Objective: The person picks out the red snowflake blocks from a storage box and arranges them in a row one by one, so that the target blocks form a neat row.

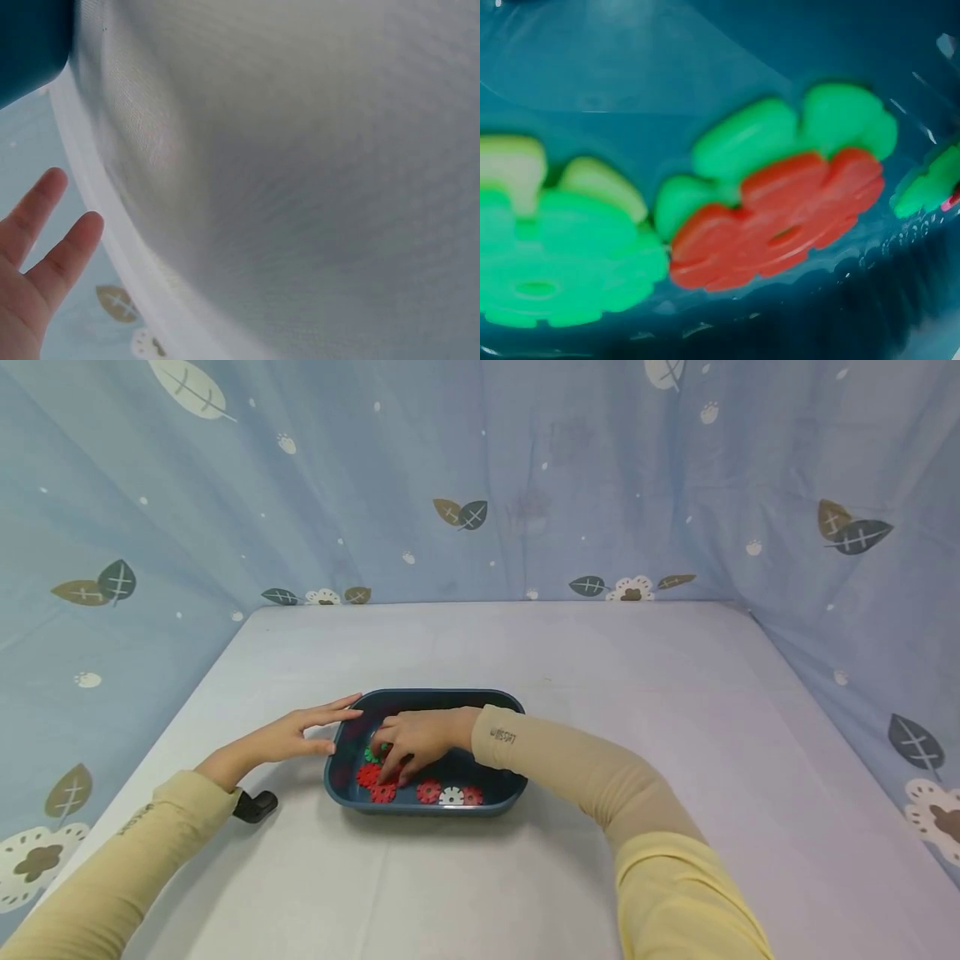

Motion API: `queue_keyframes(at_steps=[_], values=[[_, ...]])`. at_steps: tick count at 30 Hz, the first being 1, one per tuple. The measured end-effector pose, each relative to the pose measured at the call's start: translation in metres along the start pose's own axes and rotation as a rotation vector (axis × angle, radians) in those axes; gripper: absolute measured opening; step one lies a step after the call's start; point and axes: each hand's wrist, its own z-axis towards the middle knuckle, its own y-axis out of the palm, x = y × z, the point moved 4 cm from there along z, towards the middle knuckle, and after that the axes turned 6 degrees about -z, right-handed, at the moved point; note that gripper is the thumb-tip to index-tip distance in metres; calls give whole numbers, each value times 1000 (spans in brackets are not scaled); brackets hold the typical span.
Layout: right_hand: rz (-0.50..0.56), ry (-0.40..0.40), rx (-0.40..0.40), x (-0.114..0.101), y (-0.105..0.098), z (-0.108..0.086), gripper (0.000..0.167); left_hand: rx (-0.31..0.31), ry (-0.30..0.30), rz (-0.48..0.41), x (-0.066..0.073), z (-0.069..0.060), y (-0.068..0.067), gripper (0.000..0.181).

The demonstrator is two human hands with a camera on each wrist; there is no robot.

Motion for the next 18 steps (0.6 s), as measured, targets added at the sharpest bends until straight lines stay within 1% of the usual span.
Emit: queue_keyframes(at_steps=[3, 6, 10, 14, 18], values=[[21, 26, 13, 3, 0, 0, 33, 0, 7, -4, 1, 0, 0, 55], [87, 53, 40, 3, 0, 2, 30, -1, 8, -3, 1, 0, 0, 55], [174, 73, 64, 0, -1, 8, 32, 1, -1, -2, 1, -1, 0, 55], [209, 75, 37, -5, 1, 13, 36, 3, -3, -6, 2, -1, 0, 55], [230, 100, -4, -6, 3, 15, 35, 1, 2, -5, 2, -1, 0, 55]])
